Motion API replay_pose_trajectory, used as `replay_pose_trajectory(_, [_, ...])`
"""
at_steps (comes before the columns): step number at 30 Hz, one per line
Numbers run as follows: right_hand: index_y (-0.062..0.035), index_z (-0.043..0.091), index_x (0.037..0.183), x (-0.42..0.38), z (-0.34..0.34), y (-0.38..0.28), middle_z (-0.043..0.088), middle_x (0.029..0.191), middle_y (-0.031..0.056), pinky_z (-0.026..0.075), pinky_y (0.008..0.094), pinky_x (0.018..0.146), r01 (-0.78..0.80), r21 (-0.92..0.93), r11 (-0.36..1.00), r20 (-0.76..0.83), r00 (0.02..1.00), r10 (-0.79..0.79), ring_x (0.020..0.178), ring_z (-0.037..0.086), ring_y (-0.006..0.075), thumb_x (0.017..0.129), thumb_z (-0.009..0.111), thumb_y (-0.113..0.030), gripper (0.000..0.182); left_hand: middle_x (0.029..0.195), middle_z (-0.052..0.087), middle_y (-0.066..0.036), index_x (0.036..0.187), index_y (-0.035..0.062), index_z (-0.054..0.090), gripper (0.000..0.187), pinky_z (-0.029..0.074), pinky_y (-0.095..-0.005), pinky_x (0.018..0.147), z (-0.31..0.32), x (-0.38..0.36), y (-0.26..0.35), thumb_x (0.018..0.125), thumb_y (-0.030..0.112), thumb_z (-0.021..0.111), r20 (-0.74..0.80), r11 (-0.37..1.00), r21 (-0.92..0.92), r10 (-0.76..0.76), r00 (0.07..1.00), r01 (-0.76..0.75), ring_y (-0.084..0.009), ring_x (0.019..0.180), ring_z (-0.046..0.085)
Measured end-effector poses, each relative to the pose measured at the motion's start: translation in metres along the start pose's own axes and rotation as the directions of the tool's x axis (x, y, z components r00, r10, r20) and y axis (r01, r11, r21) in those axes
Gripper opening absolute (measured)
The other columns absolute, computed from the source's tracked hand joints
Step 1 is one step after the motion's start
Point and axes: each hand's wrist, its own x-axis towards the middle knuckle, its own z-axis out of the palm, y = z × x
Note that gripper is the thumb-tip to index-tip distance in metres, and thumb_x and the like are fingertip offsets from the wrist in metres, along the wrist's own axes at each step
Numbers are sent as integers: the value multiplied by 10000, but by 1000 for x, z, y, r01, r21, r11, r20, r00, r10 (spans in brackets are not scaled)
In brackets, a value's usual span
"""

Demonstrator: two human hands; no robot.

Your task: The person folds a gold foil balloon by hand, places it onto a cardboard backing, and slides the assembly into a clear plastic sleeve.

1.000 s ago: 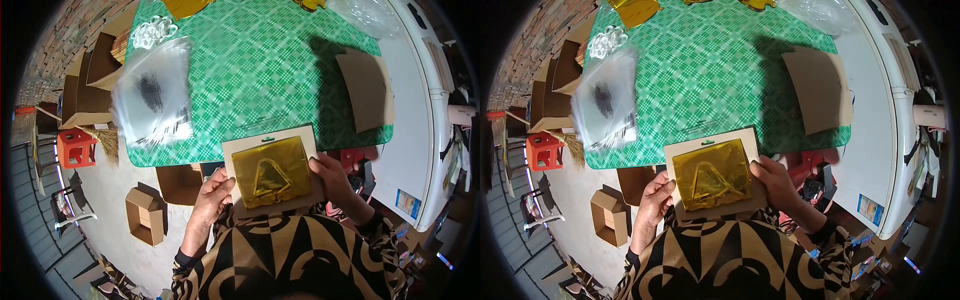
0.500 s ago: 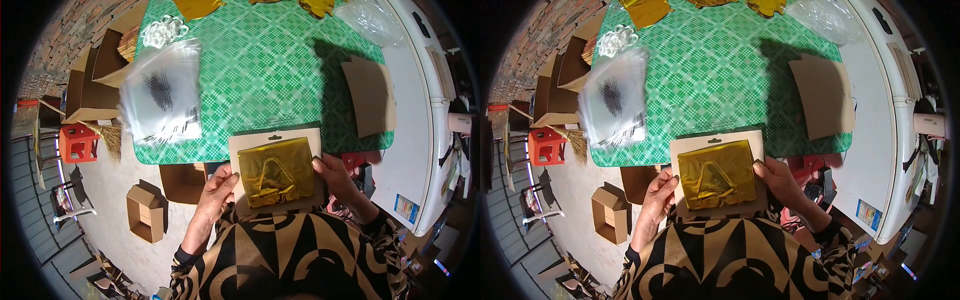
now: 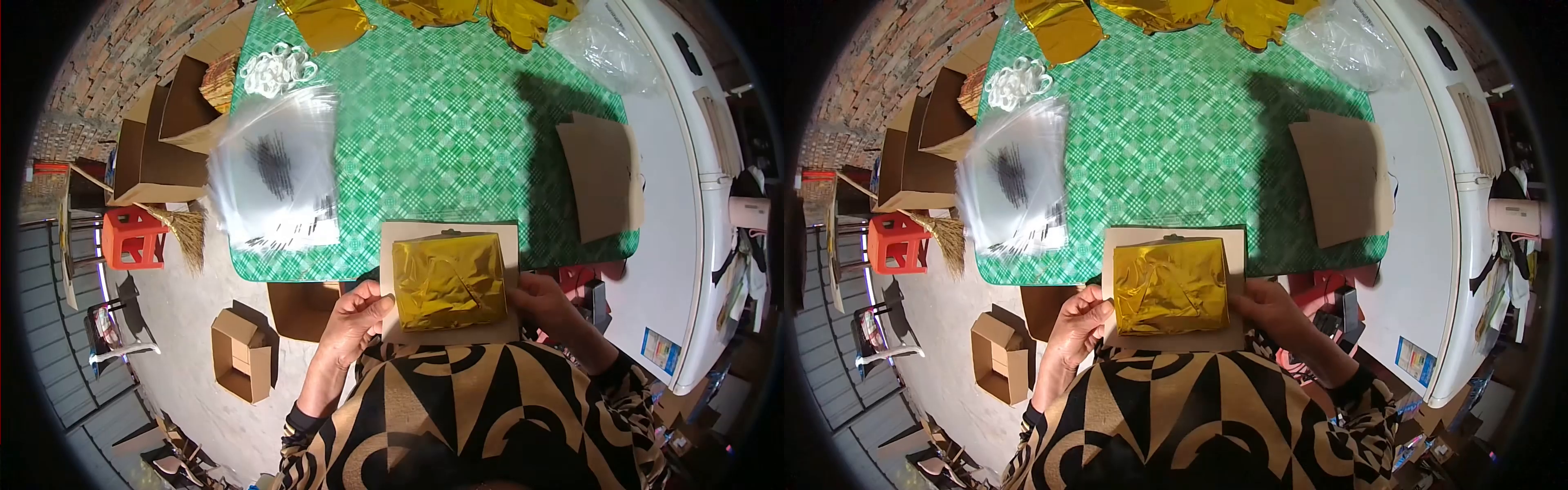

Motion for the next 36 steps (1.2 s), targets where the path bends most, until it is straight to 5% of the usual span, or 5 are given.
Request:
replay_pose_trajectory(6, [40,662,1255,6,-5,-31,717,1081,38,546,238,837,-194,-283,939,-44,981,189,983,678,83,1093,577,-269,358,880,645,34,1028,55,674,177,511,-149,562,-6,5,0,1040,229,703,-16,997,35,-70,997,70,-10,669,585])
replay_pose_trajectory(22, [11,626,1294,22,-13,-11,697,1135,47,523,270,892,133,24,991,-26,991,-133,1023,651,102,1077,615,-155,273,1185,736,-178,1494,25,454,459,655,-329,574,27,13,28,1064,80,603,32,995,-98,-12,999,15,-270,785,782])
replay_pose_trajectory(30, [14,624,1263,21,-17,-13,681,1027,17,537,245,787,90,39,995,-16,996,-89,884,643,59,1080,619,-170,260,1113,744,-123,1277,-31,620,233,680,-332,635,15,21,16,1078,84,588,-34,997,-69,-25,999,23,-232,779,773])
replay_pose_trajectory(33, [-11,591,1283,22,-13,-13,662,1030,54,545,303,780,137,-171,976,-167,972,-165,876,662,131,1027,686,-175,318,1075,748,-110,1230,-20,637,215,669,-314,615,19,20,12,1061,113,628,-79,998,-64,-25,997,20,-227,744,773])
replay_pose_trajectory(36, [-43,572,1291,22,2,-19,639,1088,121,548,376,805,235,-883,406,-193,606,-772,945,672,263,934,770,-167,427,1049,748,-104,1228,-12,634,227,664,-307,604,23,21,10,1053,133,649,-124,996,-68,-67,990,59,-233,731,776])
